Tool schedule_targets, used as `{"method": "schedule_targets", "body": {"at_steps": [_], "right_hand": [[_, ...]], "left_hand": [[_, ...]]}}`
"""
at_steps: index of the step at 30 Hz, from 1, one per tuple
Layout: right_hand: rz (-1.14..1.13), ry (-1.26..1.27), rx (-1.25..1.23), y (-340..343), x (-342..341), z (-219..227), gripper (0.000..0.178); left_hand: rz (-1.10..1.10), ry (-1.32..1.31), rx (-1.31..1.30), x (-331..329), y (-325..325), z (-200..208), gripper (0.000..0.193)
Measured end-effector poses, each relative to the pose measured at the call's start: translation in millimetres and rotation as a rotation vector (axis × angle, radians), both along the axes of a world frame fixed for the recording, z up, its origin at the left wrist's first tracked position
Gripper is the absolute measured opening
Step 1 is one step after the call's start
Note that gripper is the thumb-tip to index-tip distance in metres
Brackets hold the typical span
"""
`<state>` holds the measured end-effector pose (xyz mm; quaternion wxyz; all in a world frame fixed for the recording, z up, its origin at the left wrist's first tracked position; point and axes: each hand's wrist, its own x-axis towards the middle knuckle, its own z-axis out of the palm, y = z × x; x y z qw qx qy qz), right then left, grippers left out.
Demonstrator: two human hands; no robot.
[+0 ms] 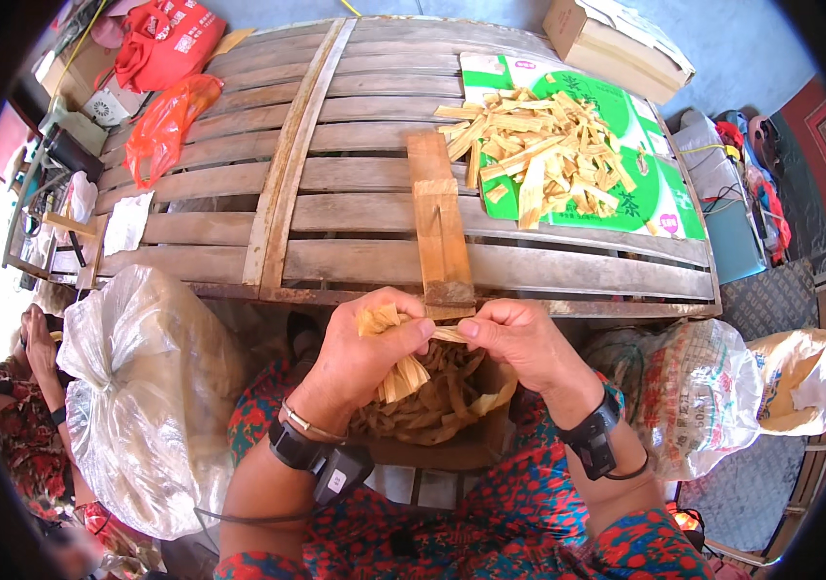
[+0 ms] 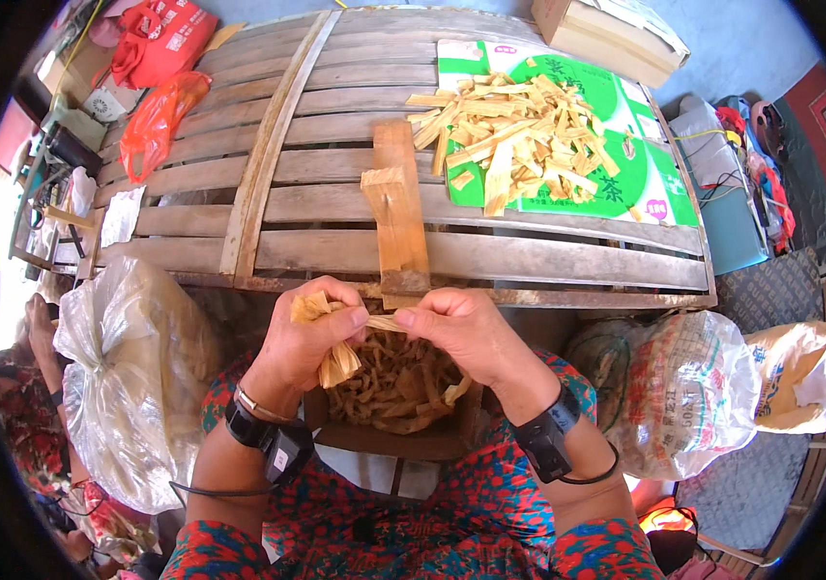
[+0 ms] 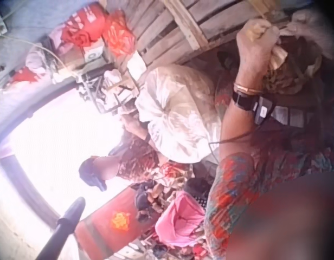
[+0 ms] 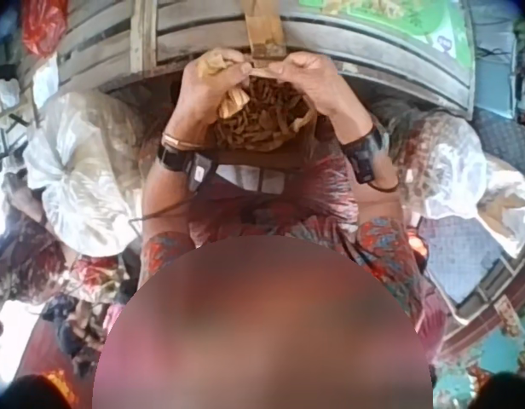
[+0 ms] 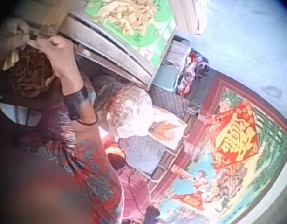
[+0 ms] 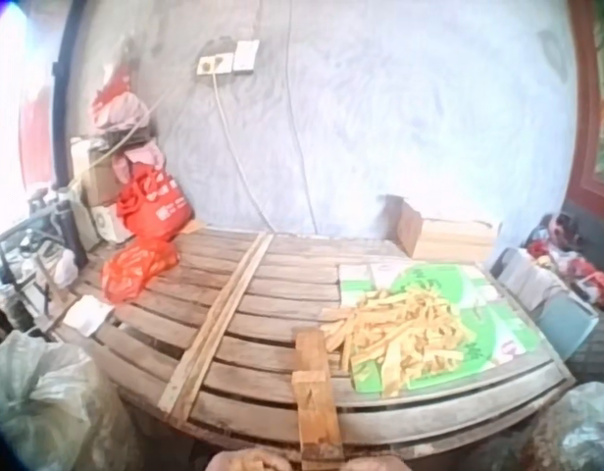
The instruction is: The person repeatedly pulls long strips of dried vegetable through a fixed wooden shredder, producing thin shreds that fall into a container below. The person handles the strips one at a time and occasionally adjusts the pile of shreds.
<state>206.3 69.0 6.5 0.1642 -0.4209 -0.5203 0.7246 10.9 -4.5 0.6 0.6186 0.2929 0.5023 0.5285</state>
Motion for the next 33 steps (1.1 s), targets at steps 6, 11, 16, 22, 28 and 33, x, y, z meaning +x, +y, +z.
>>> {"method": "schedule_targets", "body": {"at_steps": [6, 11, 16, 22, 28, 33], "right_hand": [[-0.212, -0.017, 0.486, 26.9, -9.7, -31.9, 0.014], [-0.171, -0.637, 1.115, 51.0, -31.9, -52.6, 0.018], [-0.301, -0.288, 1.089, 40.5, -27.9, -40.7, 0.017], [0.062, 0.087, 1.355, 6.2, -30.6, -21.8, 0.011], [0.067, 0.318, 0.769, 2.1, -13.9, 5.7, 0.012], [0.075, 0.141, 0.345, 12.4, -8.3, 3.4, 0.026]], "left_hand": [[0.201, 0.034, 0.015, 7.2, 28.1, -30.0, 0.014], [0.284, 0.251, 0.020, 9.3, 58.1, -61.0, 0.016], [0.364, 0.398, 0.109, 2.8, 50.3, -58.8, 0.019], [0.170, -0.220, -0.189, 23.4, 13.0, -36.8, 0.020], [-0.772, -0.253, 0.045, 22.3, -11.9, 12.4, 0.031], [-0.326, 0.198, 0.351, 9.0, -12.2, 25.8, 0.032]]}}
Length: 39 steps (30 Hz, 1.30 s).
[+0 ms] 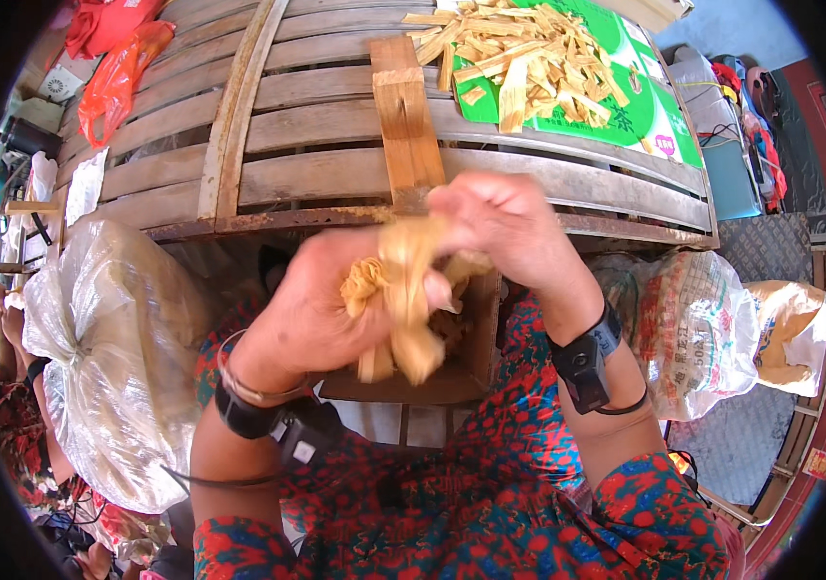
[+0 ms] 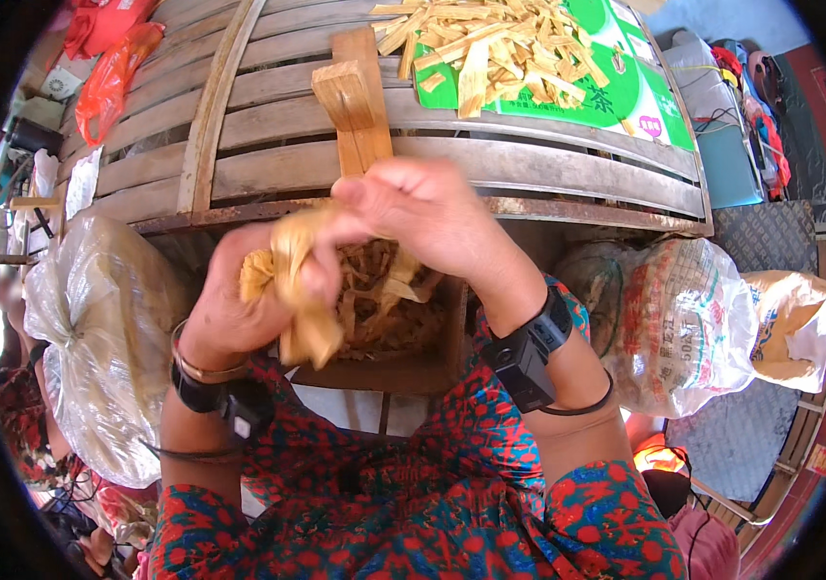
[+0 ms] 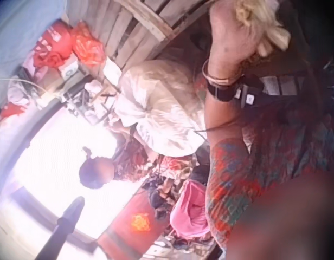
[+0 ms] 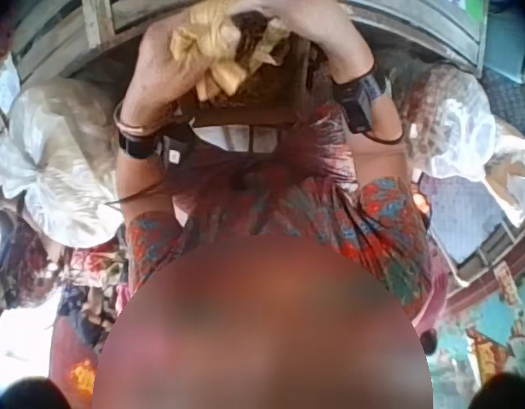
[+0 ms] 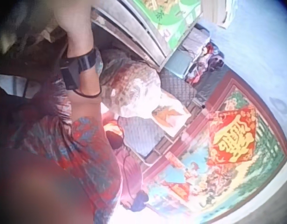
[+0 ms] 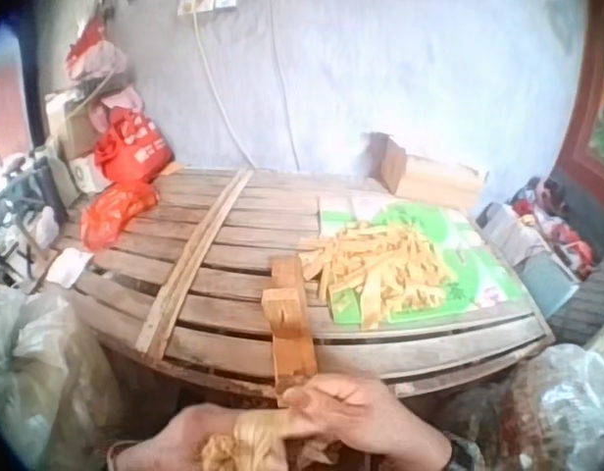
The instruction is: The person repeatedly pulls long strips of dried vegetable through a fixed wooden shredder, producing thin shreds that fall into a container below. The person handles the strips one at a time and occasionally adjusts the pile of shreds.
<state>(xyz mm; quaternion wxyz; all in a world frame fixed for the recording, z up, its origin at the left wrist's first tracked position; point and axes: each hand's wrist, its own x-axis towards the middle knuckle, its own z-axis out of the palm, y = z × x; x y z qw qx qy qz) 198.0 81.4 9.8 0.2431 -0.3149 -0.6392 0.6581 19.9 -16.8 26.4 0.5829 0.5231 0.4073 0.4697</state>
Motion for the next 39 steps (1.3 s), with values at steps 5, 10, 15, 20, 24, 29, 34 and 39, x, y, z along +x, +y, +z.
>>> {"method": "schedule_targets", "body": {"at_steps": [5, 10, 15, 20, 24, 29, 34, 39], "right_hand": [[0.295, 0.195, -0.813, -10.1, -6.2, -23.5, 0.019], [-0.119, 0.197, -0.626, -22.7, -15.1, -23.5, 0.013], [-0.191, 0.105, 0.300, -29.4, -8.8, -17.8, 0.011], [0.004, -0.279, 0.647, -27.7, -2.8, -23.1, 0.015], [0.062, -0.320, 0.335, -27.3, -3.1, -18.8, 0.025], [0.125, 0.001, -0.452, -28.7, 0.9, -9.3, 0.048], [0.264, 0.242, -0.580, -24.0, 8.1, -11.8, 0.047], [-0.004, 0.177, -0.494, -19.0, 5.4, -12.0, 0.033]], "left_hand": [[0.261, 0.789, 0.806, -9.4, 19.5, -25.4, 0.036], [0.528, 0.800, 0.797, 0.5, 13.3, -31.9, 0.021], [0.307, 0.621, 0.282, -1.5, 9.4, -30.6, 0.028], [0.185, 0.783, 0.299, -3.1, 8.3, -34.0, 0.030], [0.209, 0.549, 0.412, -2.1, 12.0, -28.7, 0.019], [0.334, -0.142, 0.145, -14.9, 4.2, -11.0, 0.005], [0.461, -0.345, 0.044, -23.9, -4.0, -9.5, 0.009], [0.563, -0.052, -0.277, -24.4, 9.0, -17.7, 0.027]]}}
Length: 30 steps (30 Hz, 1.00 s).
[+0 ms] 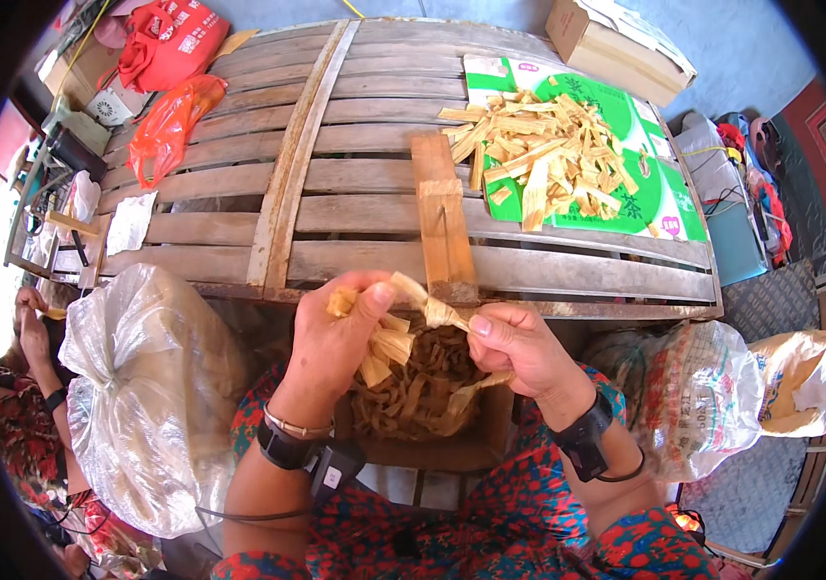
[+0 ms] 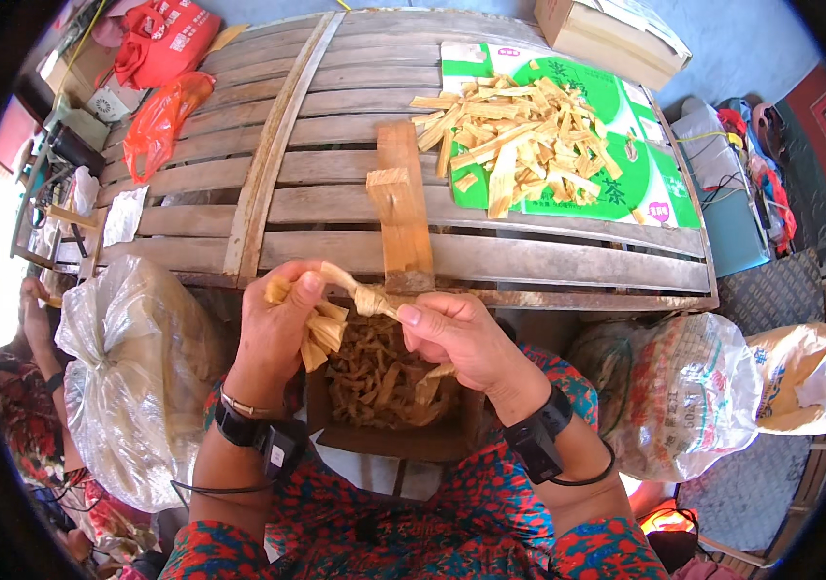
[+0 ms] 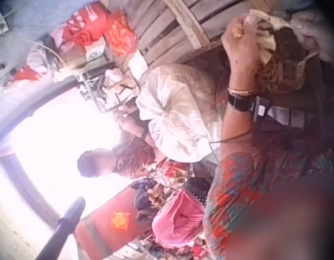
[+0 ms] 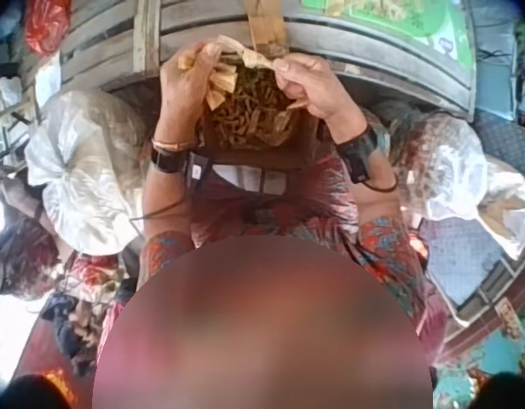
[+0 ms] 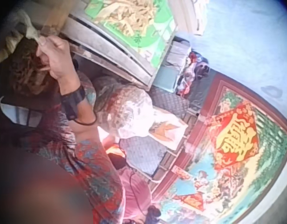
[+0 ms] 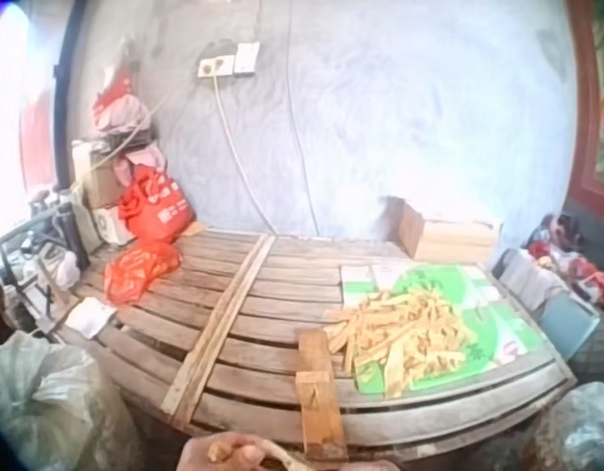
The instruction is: The person repeatedly pulls long strips of dried vegetable through a fixed wooden shredder, producing thin shreds that fall into a container below. The person handles the strips one at a time and occasionally adjusts the pile of shreds.
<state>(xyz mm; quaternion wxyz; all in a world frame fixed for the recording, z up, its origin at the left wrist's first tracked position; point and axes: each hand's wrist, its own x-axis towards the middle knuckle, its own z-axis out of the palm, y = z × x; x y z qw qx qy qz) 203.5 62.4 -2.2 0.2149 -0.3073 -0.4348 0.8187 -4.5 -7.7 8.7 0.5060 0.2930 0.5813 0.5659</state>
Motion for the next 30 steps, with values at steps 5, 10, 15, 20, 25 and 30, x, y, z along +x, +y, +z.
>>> {"method": "schedule_targets", "body": {"at_steps": [5, 10, 15, 20, 25, 30], "right_hand": [[0.089, -0.252, 0.197, 0.5, -4.5, 3.1, 0.030], [0.012, -0.377, 0.195, 8.3, 7.8, 0.1, 0.021], [-0.269, -0.464, 0.667, 35.0, -7.0, -21.3, 0.021], [-0.352, -0.959, 1.078, 61.6, -22.6, -39.8, 0.026], [-0.418, -0.924, 0.867, 59.9, -12.6, -48.5, 0.027], [-0.302, -0.804, 0.817, 43.2, -11.5, -58.0, 0.029]], "left_hand": [[-0.261, -0.311, 0.005, 11.9, 4.7, -6.6, 0.020], [-0.190, -0.272, -0.016, 15.1, 3.3, -14.3, 0.010], [-0.036, -0.191, -0.014, 20.8, 29.8, -34.4, 0.011], [0.022, 0.151, -0.094, 18.0, 57.4, -65.3, 0.010], [0.023, 0.215, -0.061, 6.8, 53.6, -83.8, 0.015], [-0.079, 0.332, -0.059, 8.7, 53.0, -87.8, 0.019]]}}
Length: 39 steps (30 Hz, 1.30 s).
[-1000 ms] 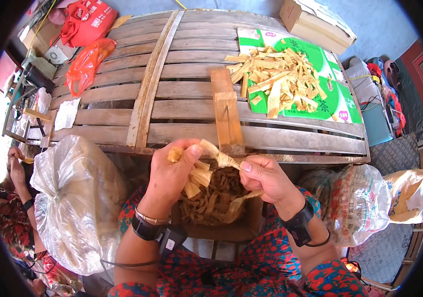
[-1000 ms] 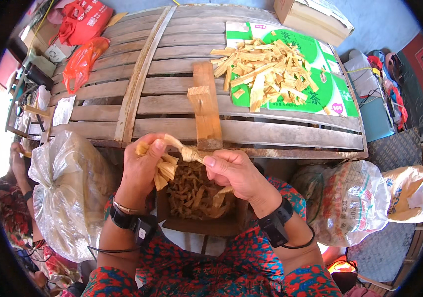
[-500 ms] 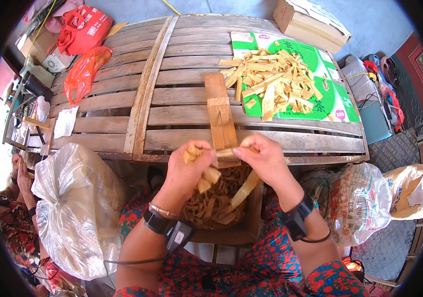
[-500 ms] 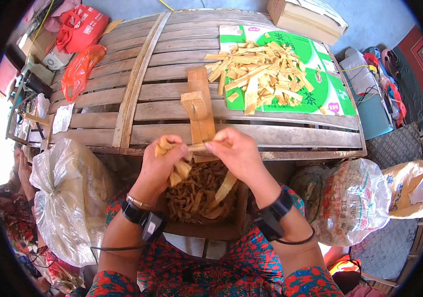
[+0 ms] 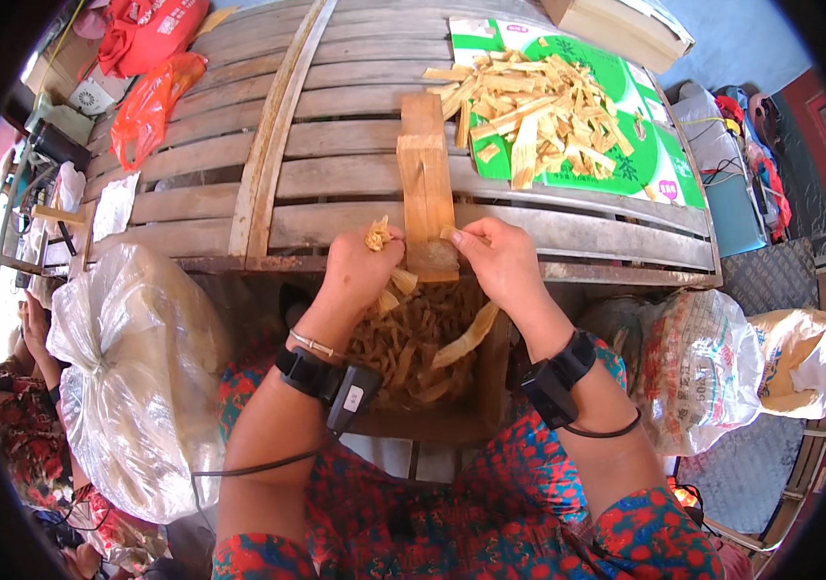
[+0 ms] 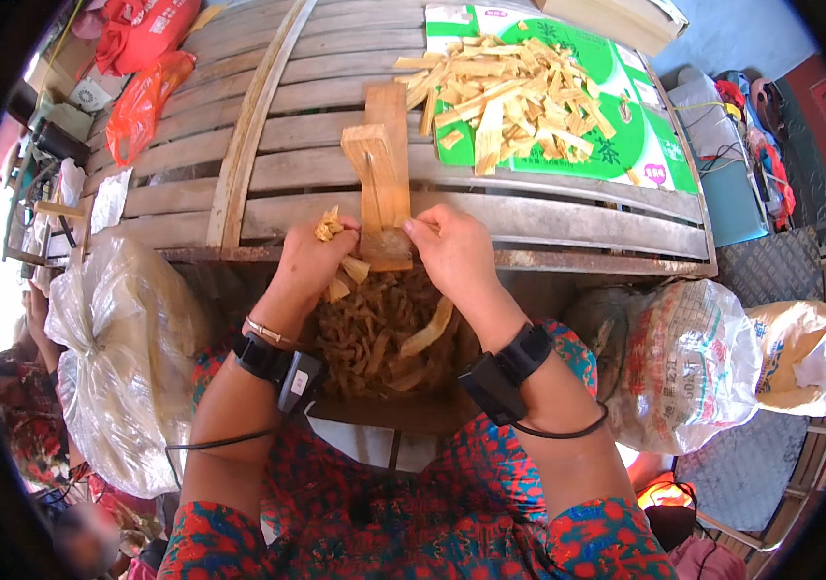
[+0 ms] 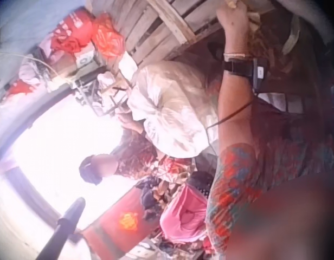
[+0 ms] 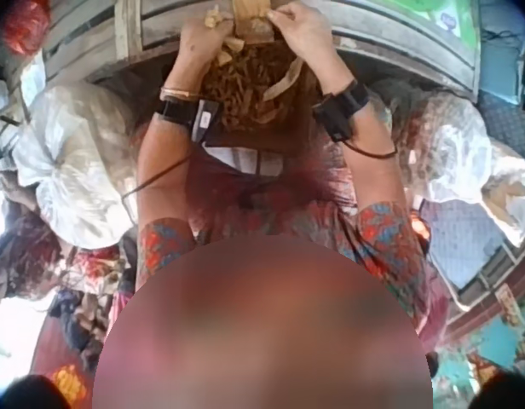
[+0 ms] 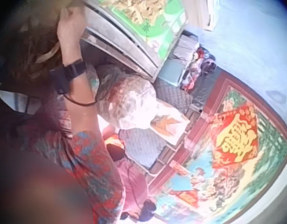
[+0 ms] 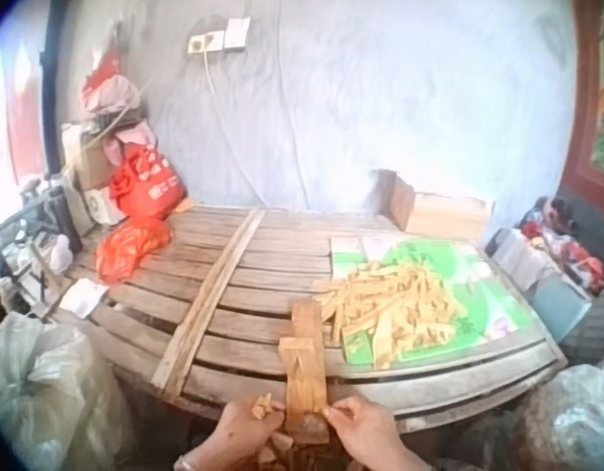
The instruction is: The person repeatedly pulls long strips of dried vegetable through a fixed wooden shredder, producing thin shreds that fall into a container below. The person handles the strips one at a time and occasionally adjusts the pile of shreds.
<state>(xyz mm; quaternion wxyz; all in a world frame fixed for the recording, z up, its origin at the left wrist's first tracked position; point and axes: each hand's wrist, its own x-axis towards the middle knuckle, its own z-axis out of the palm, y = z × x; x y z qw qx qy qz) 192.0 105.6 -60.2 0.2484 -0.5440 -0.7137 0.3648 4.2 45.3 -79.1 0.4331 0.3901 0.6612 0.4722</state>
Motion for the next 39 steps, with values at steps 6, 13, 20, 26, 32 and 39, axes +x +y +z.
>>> {"method": "schedule_targets", "body": {"at_steps": [6, 13, 20, 26, 32, 39], "right_hand": [[-0.046, 0.234, -0.005, -16.3, -0.3, 15.5, 0.025], [0.263, 0.375, 0.008, -45.9, 2.3, 35.5, 0.008], [0.434, 0.299, 0.062, -48.5, -1.0, 37.6, 0.024], [0.267, 0.497, -0.265, -46.8, -2.3, 44.2, 0.018], [0.645, 0.229, 0.491, -43.3, -8.1, 55.8, 0.021], [0.330, 0.596, 0.192, -40.8, 2.8, 76.6, 0.020]], "left_hand": [[-0.231, 0.318, -0.161, -14.0, -13.9, 24.5, 0.032], [-0.562, 0.215, 0.134, -19.5, -43.1, 70.4, 0.045], [-0.531, -0.027, 0.056, -5.7, -44.9, 79.9, 0.018], [-0.376, -0.026, 0.135, -16.4, -44.8, 76.8, 0.020], [-0.486, -0.415, -0.308, 7.2, -38.7, 68.5, 0.026], [-1.122, -0.498, 0.293, 21.9, -55.4, 100.6, 0.030]]}}
